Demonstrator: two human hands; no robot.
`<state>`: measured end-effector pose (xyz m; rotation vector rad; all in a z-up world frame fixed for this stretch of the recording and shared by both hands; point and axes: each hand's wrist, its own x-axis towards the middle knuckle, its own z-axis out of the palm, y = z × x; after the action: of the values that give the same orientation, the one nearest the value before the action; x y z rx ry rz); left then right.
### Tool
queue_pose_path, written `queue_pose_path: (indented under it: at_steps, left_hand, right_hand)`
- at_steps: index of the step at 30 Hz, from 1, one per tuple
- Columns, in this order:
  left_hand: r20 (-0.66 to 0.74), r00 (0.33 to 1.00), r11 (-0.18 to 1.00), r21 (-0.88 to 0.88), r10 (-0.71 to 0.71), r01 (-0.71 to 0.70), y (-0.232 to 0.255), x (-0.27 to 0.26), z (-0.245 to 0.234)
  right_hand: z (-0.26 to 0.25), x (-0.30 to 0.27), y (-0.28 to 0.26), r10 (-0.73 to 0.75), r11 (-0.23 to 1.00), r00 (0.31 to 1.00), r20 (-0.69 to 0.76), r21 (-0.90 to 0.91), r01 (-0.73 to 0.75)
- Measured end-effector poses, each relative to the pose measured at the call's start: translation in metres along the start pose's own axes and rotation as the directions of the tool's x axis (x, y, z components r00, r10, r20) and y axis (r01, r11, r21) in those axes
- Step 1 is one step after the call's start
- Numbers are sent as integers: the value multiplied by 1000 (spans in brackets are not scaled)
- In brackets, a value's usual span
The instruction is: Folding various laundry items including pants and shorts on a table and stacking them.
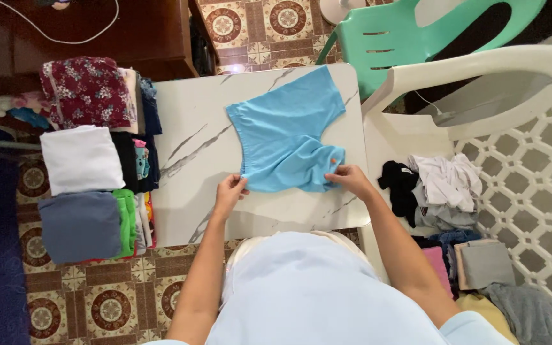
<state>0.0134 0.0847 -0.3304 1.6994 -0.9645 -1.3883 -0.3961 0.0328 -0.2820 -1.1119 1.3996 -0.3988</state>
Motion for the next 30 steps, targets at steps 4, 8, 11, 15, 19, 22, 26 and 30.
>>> queue_pose_path:
  at_steps: [4, 8, 11, 15, 19, 22, 26, 30]
  left_hand:
    - [20, 998, 986, -157, -54, 56, 17, -2, -6]
    - [40, 992, 947, -295, -119, 125, 20, -1, -13]
    - [32, 995, 952, -290, -95, 100, 3, 0, -16]
    - [30, 989, 953, -266, -143, 146, -5, -3, -17]
    - [1, 996, 984, -155, -89, 88, -2, -9, -17]
    - [-5, 999, 994, -107, 38, -39, 11, -19, -16]
    - [30, 981, 981, -24, 193, -192, 61, -43, -14]
    - [34, 958, 936, 202, 286, -286, 73, -50, -15]
  right_hand:
    - [-11, -9, -4, -114, 941, 988, -106, 308, 141]
    - [-24, -33, -3, -122, 847, 973, -194, 490, 204]
    - [-19, -48, 24, -23, 923, 986, -166, 376, 85]
    - [7, -55, 64, 50, 973, 982, -182, 229, -7]
    - [25, -74, 45, 41, 999, 977, -207, 1, -42]
    - [32, -82, 30, 73, 977, 977, -199, -181, -110]
    - [37, -80, 46, -66, 991, 957, -283, -132, 29]
    - [23, -86, 53, -232, 947, 900, -369, 125, 296]
